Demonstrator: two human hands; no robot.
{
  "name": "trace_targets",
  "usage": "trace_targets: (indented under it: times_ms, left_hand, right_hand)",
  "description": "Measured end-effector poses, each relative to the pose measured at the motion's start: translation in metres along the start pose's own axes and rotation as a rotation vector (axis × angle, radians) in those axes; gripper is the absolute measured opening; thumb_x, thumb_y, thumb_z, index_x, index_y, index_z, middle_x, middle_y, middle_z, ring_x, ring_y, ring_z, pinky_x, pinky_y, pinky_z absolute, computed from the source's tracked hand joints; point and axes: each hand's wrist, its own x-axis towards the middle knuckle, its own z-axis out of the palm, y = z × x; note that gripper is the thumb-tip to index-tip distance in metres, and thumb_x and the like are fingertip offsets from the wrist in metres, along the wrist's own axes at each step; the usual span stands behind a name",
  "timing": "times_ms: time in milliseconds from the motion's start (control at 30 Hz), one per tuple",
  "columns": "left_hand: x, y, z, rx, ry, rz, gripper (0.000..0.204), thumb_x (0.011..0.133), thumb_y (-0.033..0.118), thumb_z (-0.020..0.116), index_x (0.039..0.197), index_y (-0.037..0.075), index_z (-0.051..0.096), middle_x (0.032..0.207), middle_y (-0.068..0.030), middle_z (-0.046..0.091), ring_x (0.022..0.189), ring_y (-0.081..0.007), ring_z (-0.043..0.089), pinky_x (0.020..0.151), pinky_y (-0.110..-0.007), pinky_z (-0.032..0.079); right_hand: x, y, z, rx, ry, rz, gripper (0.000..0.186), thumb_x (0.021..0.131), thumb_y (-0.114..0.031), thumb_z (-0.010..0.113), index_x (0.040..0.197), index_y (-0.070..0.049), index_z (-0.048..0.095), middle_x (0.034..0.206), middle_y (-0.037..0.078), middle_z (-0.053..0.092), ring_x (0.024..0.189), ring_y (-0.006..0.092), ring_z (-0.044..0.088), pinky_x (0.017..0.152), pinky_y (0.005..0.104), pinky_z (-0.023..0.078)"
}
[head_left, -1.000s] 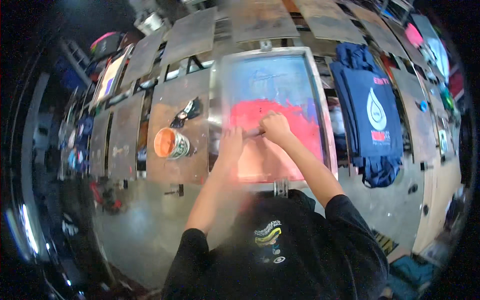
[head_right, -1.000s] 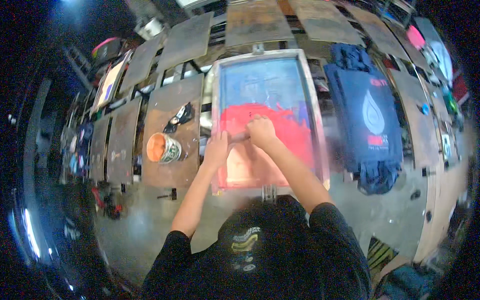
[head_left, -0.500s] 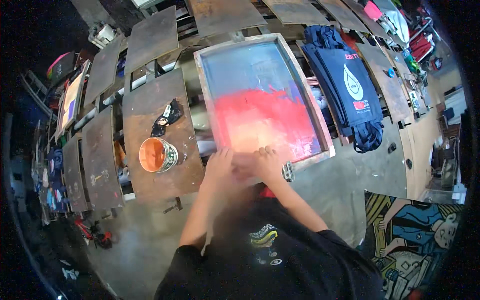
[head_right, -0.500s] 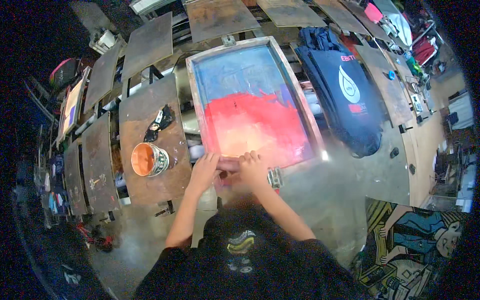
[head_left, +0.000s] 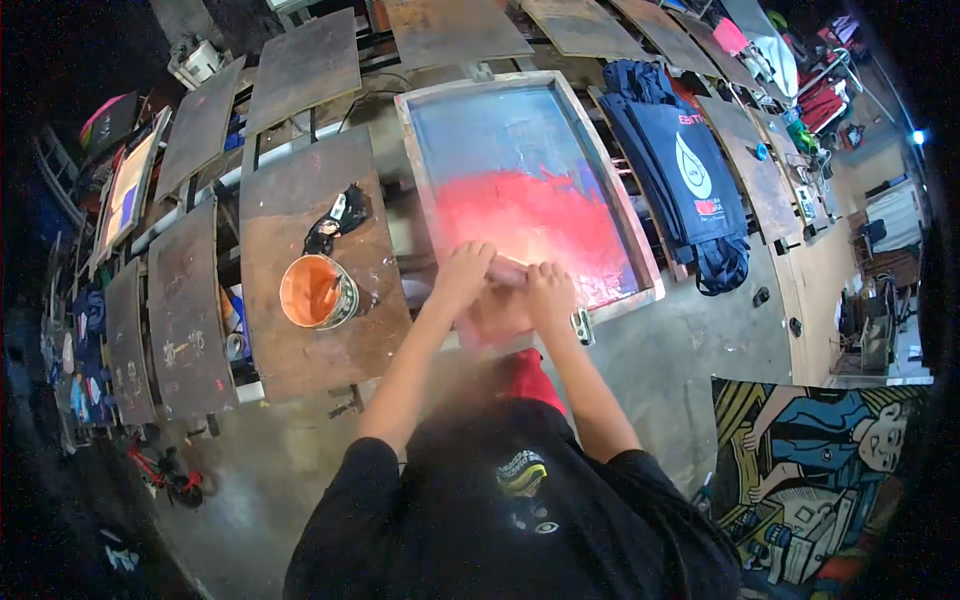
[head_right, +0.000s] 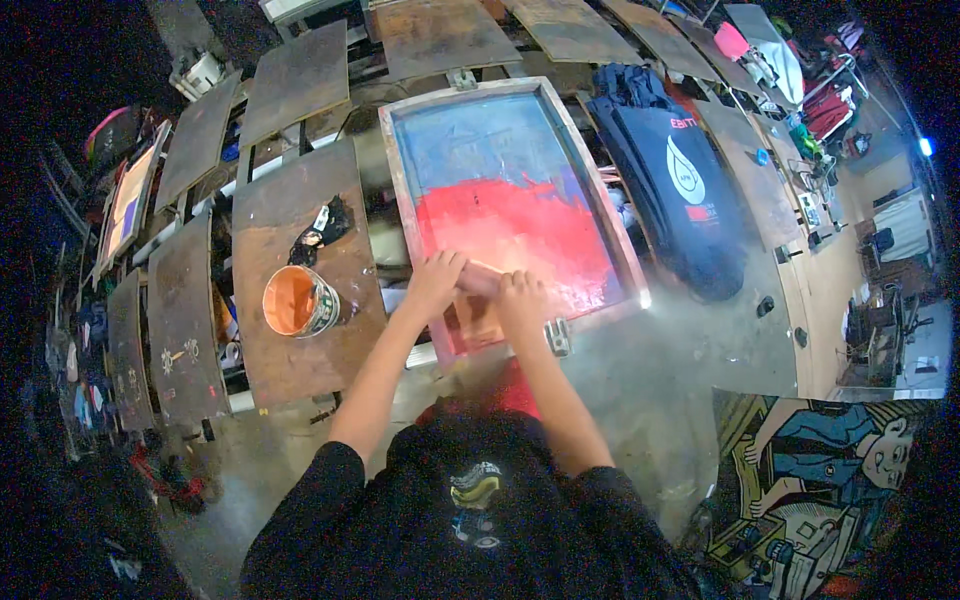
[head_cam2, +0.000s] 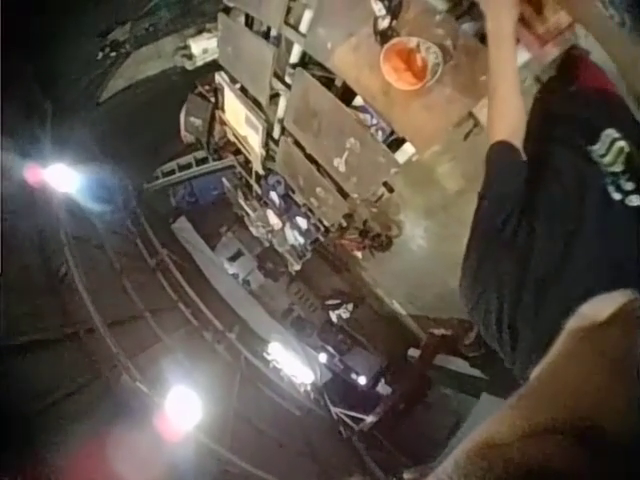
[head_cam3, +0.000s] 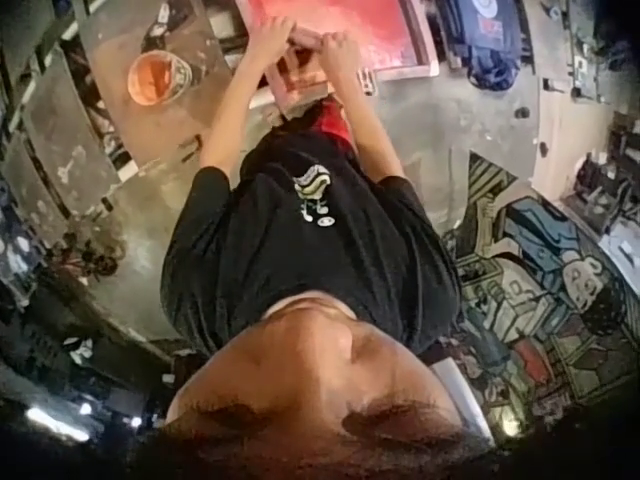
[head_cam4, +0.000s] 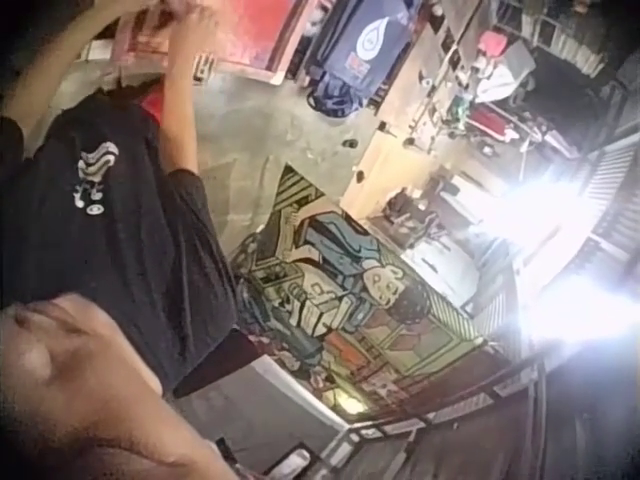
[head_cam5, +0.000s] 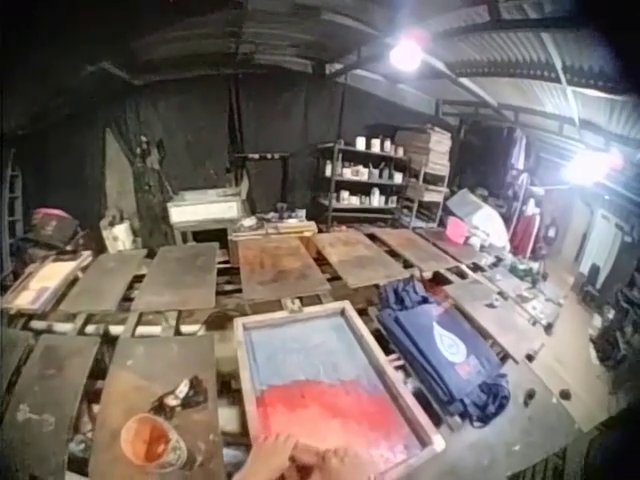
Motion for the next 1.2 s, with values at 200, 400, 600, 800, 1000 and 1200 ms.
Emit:
trace_targets:
  times_ms: [200, 400, 600, 800, 1000, 1200]
  left_hand:
    - [-0.057, 0.014, -0.030, -0.126, -0.068, -0.103, 0.044, 0.071, 0.008, 0.073, 0.110, 0.009, 0.053, 0.112, -0.0127, 0.056, 0.113, -0.0337, 0.054, 0.092, -0.047, 0.043]
    - [-0.010, 0.008, -0.034, -0.082, -0.081, -0.082, 0.042, 0.076, 0.017, 0.077, 0.111, 0.009, 0.056, 0.115, -0.0118, 0.058, 0.114, -0.0323, 0.055, 0.097, -0.047, 0.042]
    - [0.079, 0.015, -0.021, 0.163, 0.020, 0.138, 0.044, 0.073, 0.020, 0.079, 0.111, 0.012, 0.058, 0.114, -0.0058, 0.061, 0.118, -0.0250, 0.054, 0.097, -0.043, 0.039]
    - [0.076, 0.008, -0.007, 0.126, 0.057, -0.015, 0.043, 0.073, 0.022, 0.078, 0.113, 0.016, 0.060, 0.113, -0.0038, 0.060, 0.118, -0.0239, 0.054, 0.095, -0.044, 0.041]
    - [-0.003, 0.051, 0.001, 0.129, 0.180, -0.453, 0.043, 0.074, 0.020, 0.075, 0.113, 0.011, 0.059, 0.113, -0.0085, 0.058, 0.111, -0.0324, 0.053, 0.093, -0.049, 0.041]
    - [-0.048, 0.119, 0.028, 0.173, 0.320, -0.707, 0.041, 0.075, 0.017, 0.072, 0.111, 0.004, 0.058, 0.111, -0.0175, 0.056, 0.110, -0.0388, 0.052, 0.091, -0.049, 0.042]
  right_hand:
    - [-0.030, -0.027, -0.015, 0.072, -0.012, -0.059, 0.008, 0.079, -0.017, 0.062, 0.084, -0.010, 0.063, 0.084, 0.006, 0.062, 0.088, 0.0250, 0.062, 0.073, 0.0393, 0.051]
    - [0.024, 0.017, -0.040, 0.241, -0.280, -0.180, 0.013, 0.078, -0.013, 0.061, 0.088, -0.006, 0.064, 0.084, 0.012, 0.067, 0.087, 0.0315, 0.068, 0.070, 0.0431, 0.055]
    - [0.047, 0.043, -0.031, 0.242, -0.327, 0.095, 0.020, 0.080, -0.018, 0.070, 0.094, -0.005, 0.069, 0.093, 0.016, 0.071, 0.095, 0.0332, 0.068, 0.071, 0.0460, 0.056]
    - [0.065, 0.049, -0.008, 0.269, -0.196, 0.084, 0.010, 0.082, -0.011, 0.061, 0.085, -0.004, 0.067, 0.086, 0.014, 0.070, 0.085, 0.0324, 0.070, 0.071, 0.0463, 0.057]
    - [0.075, 0.049, 0.012, 0.266, -0.238, -0.454, 0.014, 0.079, -0.017, 0.061, 0.085, -0.008, 0.070, 0.087, 0.009, 0.071, 0.093, 0.0245, 0.068, 0.078, 0.0400, 0.057]
    - [0.062, 0.056, -0.016, 0.343, -0.336, -0.775, 0.010, 0.077, -0.017, 0.062, 0.079, -0.012, 0.070, 0.089, 0.005, 0.070, 0.092, 0.0225, 0.067, 0.078, 0.0390, 0.057]
